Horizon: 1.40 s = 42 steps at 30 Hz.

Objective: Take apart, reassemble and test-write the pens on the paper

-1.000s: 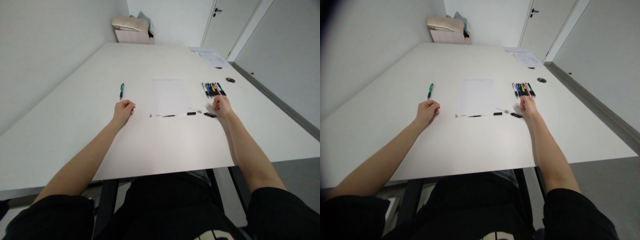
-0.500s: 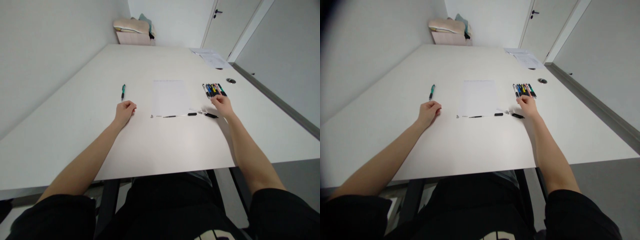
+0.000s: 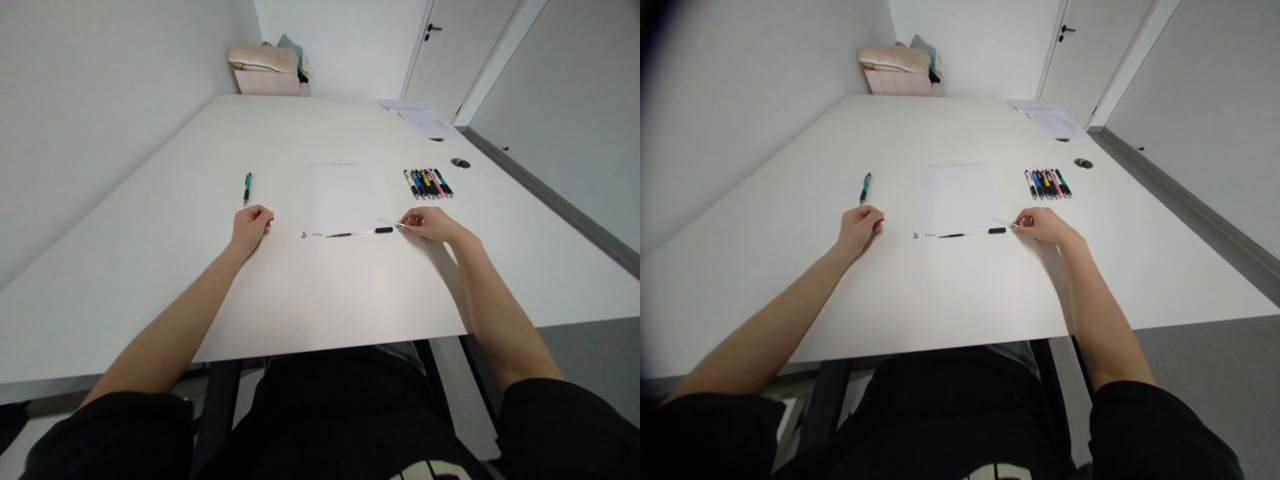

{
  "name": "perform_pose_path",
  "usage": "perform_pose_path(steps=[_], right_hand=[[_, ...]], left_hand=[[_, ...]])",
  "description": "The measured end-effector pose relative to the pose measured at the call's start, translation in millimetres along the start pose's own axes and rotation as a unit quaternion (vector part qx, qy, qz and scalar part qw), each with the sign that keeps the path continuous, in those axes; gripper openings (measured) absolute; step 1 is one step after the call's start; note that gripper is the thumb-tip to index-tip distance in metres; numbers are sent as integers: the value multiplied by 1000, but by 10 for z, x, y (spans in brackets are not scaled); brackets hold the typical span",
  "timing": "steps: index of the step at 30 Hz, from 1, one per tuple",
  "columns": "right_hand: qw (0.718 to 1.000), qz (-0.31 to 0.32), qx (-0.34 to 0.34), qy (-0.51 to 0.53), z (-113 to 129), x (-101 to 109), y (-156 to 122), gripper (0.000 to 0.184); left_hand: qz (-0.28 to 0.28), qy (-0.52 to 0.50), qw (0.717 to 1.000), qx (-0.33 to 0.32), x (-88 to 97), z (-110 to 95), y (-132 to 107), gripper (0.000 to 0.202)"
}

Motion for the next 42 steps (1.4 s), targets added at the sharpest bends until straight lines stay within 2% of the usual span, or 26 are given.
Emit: perform_pose_path(steps=[5, 11, 13, 15, 17, 21, 22, 26, 30, 33, 36, 39, 42], right_hand=[[1000, -26, 15, 6, 29, 16, -3, 28], [990, -127, 32, 44, 151, 115, -38, 27], [986, -152, 46, 43, 227, 137, -45, 27], [982, -170, 64, 41, 305, 153, -49, 27], [980, -181, 73, 35, 364, 160, -53, 28], [977, -202, 75, 5, 420, 169, -67, 27], [976, -203, 74, 0, 423, 170, -71, 27], [975, -210, 67, -12, 402, 188, -85, 29], [974, -218, 62, -25, 379, 213, -86, 29], [974, -215, 60, -27, 386, 220, -86, 29], [975, -213, 57, -30, 401, 226, -90, 28], [974, -216, 54, -27, 406, 236, -96, 28], [973, -223, 55, -24, 400, 251, -104, 29]], left_hand=[[3, 15, 1000, 1, -8, -2, -2, 13], [13, 49, 999, -14, 9, 32, 3, 15], [12, 105, 994, -40, -6, -67, -20, 15], [17, 181, 979, -92, -90, -276, -67, 17], [56, 251, 954, -156, -289, -552, -146, 20], [254, 353, 867, -242, -988, -982, -399, 23], [280, 371, 850, -247, -1162, -1036, -458, 23], [323, 413, 806, -276, -1744, -1083, -623, 25], [317, 436, 790, -293, -2053, -1007, -674, 30], [324, 444, 779, -302, -2145, -966, -706, 28], [323, 441, 777, -312, -2155, -975, -739, 22], [318, 410, 792, -322, -2089, -1037, -764, 19], [312, 357, 825, -307, -1928, -1108, -749, 17]])
Point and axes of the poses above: each hand's wrist, its own y-axis towards the middle knuckle, its own x-axis out of the back of the hand, z = x × y, the point moved 4 cm from there along y, towards the middle knuckle, and after that the axes turned 1 degree about -z, right-handed, at the moved point
